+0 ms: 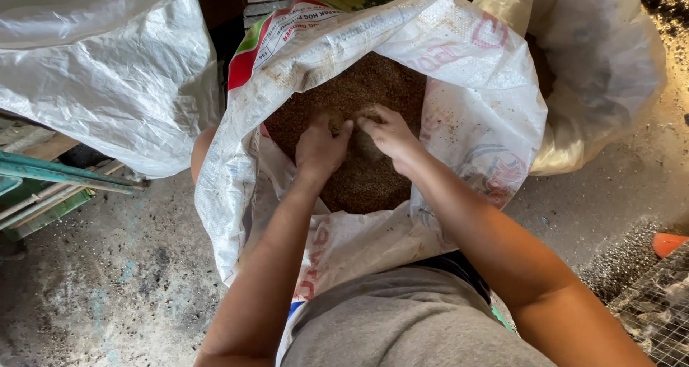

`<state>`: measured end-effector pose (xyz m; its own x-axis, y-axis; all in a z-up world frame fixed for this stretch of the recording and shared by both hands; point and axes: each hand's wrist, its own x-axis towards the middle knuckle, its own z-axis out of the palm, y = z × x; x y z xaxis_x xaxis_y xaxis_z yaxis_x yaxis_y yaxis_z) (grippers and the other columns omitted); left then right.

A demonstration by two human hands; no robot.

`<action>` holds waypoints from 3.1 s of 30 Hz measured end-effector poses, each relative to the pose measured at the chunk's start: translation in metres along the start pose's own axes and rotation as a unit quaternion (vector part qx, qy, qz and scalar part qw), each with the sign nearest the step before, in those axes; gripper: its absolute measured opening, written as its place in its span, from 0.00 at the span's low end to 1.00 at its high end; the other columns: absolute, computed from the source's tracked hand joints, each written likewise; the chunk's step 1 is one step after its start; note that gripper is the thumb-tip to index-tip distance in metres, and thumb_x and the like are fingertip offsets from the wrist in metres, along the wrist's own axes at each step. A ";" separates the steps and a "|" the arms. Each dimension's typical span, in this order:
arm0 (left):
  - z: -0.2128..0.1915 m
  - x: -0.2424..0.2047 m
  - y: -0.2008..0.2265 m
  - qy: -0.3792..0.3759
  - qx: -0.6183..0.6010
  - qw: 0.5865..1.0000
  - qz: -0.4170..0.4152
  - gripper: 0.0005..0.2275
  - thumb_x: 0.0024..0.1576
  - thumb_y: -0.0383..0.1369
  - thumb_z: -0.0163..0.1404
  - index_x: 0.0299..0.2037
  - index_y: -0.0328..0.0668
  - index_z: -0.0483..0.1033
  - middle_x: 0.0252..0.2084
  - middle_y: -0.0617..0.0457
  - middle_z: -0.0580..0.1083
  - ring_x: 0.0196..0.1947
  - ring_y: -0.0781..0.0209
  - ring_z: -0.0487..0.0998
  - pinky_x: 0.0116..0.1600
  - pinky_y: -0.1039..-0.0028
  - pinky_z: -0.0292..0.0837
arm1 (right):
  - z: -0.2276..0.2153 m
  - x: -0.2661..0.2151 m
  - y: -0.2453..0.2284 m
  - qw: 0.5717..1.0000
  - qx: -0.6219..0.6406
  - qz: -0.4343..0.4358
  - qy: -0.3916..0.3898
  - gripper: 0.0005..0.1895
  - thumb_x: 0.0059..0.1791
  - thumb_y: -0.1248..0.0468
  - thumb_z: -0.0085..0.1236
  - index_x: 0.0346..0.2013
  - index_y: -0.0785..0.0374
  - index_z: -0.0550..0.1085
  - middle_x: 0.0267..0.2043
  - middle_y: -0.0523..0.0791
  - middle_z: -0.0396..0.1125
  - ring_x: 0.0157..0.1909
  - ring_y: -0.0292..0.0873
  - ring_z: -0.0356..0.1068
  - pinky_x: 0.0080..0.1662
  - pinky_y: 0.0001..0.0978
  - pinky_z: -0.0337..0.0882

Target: The person sits on the floor and uses both hands to sift through grains inside a large white sack, picking out small debris and transferring handfuls of grains into a second sack. The person repeatedly scoops, inspects, and moves the grains between the two sacks.

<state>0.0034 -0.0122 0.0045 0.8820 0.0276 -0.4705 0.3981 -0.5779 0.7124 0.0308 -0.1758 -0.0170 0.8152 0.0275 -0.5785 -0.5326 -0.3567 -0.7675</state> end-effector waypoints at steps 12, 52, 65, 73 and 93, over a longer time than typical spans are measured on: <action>0.056 0.018 -0.034 -0.059 -0.127 0.989 -0.055 0.33 0.70 0.56 0.36 0.79 0.44 0.55 0.79 0.29 0.41 0.77 0.15 0.41 0.75 0.29 0.43 | 0.017 0.052 0.077 0.984 0.100 0.147 0.004 0.32 0.62 0.47 0.42 0.79 0.48 0.51 0.83 0.51 0.35 0.83 0.59 0.29 0.70 0.74 0.35; -0.014 -0.067 0.116 -0.135 -0.743 0.639 -0.148 0.10 0.63 0.39 0.55 0.37 0.42 0.76 0.34 0.51 0.77 0.26 0.68 0.73 0.22 0.92 0.65 | -0.082 -0.097 -0.105 0.847 0.512 0.084 -0.118 0.17 0.49 0.57 0.66 0.41 0.66 0.69 0.31 0.43 0.61 0.21 0.33 0.65 0.16 0.17 0.64; 0.161 0.039 0.326 -0.218 -0.721 0.656 -0.041 0.07 0.60 0.36 0.51 0.37 0.44 0.77 0.30 0.45 0.78 0.23 0.53 0.80 0.29 0.57 0.82 | -0.306 -0.087 -0.109 0.813 0.578 0.034 0.057 0.12 0.56 0.57 0.53 0.32 0.60 0.72 0.24 0.42 0.66 0.18 0.32 0.62 0.18 0.17 0.60; 0.245 0.082 0.390 -0.192 -0.535 0.812 -0.134 0.12 0.48 0.33 0.63 0.37 0.39 0.75 0.28 0.43 0.73 0.23 0.50 0.75 0.26 0.50 0.71 | -0.426 0.021 0.000 0.808 0.585 0.053 0.052 0.08 0.48 0.60 0.64 0.34 0.60 0.76 0.36 0.44 0.77 0.45 0.44 0.80 0.52 0.41 0.83; 0.257 0.123 0.377 -0.190 -0.362 0.912 0.024 0.09 0.47 0.36 0.49 0.20 0.47 0.61 0.18 0.55 0.58 0.16 0.59 0.57 0.25 0.68 0.51 | -0.406 0.017 0.007 0.834 0.500 0.060 0.226 0.21 0.52 0.54 0.50 0.16 0.54 0.63 0.28 0.43 0.69 0.30 0.40 0.64 0.37 0.32 0.69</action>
<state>0.1975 -0.4365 0.0814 0.8059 -0.3480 -0.4791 0.5456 0.1222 0.8291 0.1337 -0.5569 0.0801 0.6246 -0.3882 -0.6776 -0.3557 0.6311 -0.6894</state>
